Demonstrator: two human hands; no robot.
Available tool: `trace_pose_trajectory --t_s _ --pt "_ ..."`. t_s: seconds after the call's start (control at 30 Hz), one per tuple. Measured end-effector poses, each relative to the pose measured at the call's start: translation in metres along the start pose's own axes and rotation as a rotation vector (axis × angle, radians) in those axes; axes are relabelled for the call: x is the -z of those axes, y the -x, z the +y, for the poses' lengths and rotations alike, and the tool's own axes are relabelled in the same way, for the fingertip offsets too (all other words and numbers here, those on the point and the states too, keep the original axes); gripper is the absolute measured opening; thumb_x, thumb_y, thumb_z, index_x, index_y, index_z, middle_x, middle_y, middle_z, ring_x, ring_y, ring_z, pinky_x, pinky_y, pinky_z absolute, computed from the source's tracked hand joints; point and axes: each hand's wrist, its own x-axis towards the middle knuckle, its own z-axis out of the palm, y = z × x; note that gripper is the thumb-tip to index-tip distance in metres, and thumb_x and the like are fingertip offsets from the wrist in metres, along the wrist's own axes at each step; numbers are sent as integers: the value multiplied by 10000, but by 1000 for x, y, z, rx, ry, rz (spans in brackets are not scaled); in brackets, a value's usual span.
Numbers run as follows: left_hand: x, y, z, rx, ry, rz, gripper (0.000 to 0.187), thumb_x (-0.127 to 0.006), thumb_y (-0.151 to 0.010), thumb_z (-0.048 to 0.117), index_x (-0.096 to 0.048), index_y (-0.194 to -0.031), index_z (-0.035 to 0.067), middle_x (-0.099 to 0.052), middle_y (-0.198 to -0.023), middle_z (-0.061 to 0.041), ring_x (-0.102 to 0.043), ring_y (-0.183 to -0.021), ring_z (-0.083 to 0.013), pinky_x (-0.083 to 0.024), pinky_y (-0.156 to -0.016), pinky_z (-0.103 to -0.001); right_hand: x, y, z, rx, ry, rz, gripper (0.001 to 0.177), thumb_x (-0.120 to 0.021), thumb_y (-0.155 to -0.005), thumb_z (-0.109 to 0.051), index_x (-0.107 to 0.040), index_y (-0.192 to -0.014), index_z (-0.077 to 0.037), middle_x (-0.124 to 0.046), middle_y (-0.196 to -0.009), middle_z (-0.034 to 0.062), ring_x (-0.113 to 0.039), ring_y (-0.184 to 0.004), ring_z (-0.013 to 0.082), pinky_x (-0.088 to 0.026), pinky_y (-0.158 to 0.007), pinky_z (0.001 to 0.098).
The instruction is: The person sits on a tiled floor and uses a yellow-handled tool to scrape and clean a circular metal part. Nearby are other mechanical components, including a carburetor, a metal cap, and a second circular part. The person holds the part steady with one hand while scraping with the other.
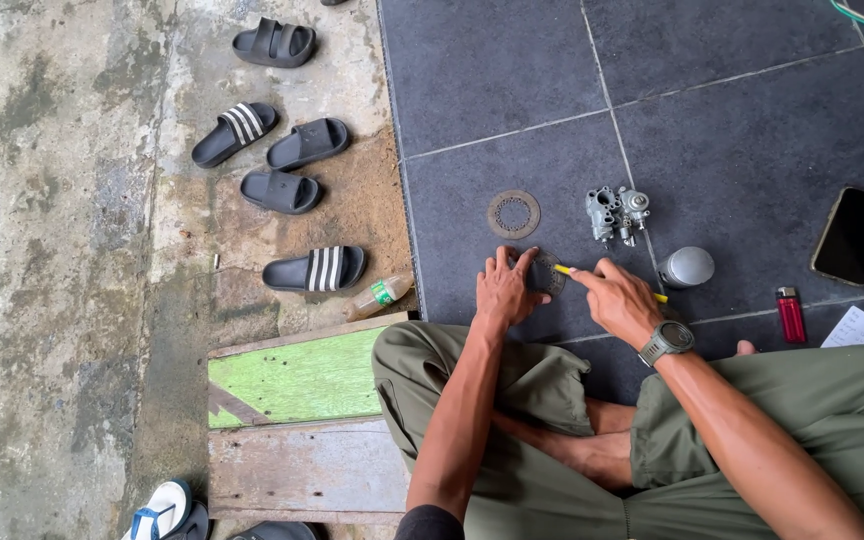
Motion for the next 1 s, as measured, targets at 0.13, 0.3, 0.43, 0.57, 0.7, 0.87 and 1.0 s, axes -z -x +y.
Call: trace_pose_trajectory --t_s 0.13,0.3,0.43,0.57,0.7,0.87,1.0 --pt "4 1 2 2 6 -8 876 -814 -789 475 -398 -1536 285 -399 -1311 -65 -519 -1190 -381 -484 -962 -492 8 2 -7 13 -51 -9 364 -496 -945 -174 -698 -1244 -223 -532 -943 40 -652 -771 319 -576 -614 446" --pt "7 4 4 3 16 -5 851 -816 -807 426 -399 -1534 275 -400 -1307 -72 -518 -1183 -383 -482 -952 -490 5 1 -13 47 -52 -26 364 -493 -941 -173 -701 -1229 -251 -538 -923 32 -674 -795 305 -590 -629 436" --pt "2 0 0 5 17 -9 873 -817 -788 466 -404 -1534 281 -403 -1313 -67 -517 -1189 -376 -479 -959 -489 7 2 -7 9 -18 0 363 -492 -960 -187 -687 -1261 -245 -520 -927 24 -646 -749 280 -575 -603 410" --pt "4 1 1 4 14 -15 859 -818 -799 431 -401 -1536 282 -401 -1324 -70 -513 -1197 -378 -478 -964 -489 7 3 -14 55 -46 -17 354 -488 -954 -163 -697 -1231 -231 -533 -932 37 -667 -784 305 -588 -623 435" --pt "6 3 2 8 14 -21 851 -815 -805 428 -409 -1537 279 -405 -1333 -70 -516 -1200 -377 -479 -966 -487 14 2 -7 20 -45 -21 376 -470 -967 -151 -683 -1269 -223 -521 -924 33 -631 -711 280 -573 -580 423" --pt "6 2 3 12 27 -19 871 -825 -790 448 -408 -1536 279 -404 -1333 -73 -518 -1200 -381 -480 -970 -489 10 2 -11 57 -61 -27 368 -483 -953 -167 -698 -1247 -218 -535 -933 44 -654 -759 309 -576 -594 438" --pt "5 2 2 6 16 -19 864 -817 -805 438 -399 -1547 289 -400 -1328 -64 -518 -1194 -370 -480 -969 -477 10 1 -8 49 -50 -9 358 -501 -935 -165 -704 -1225 -223 -540 -931 41 -665 -777 313 -584 -616 455"
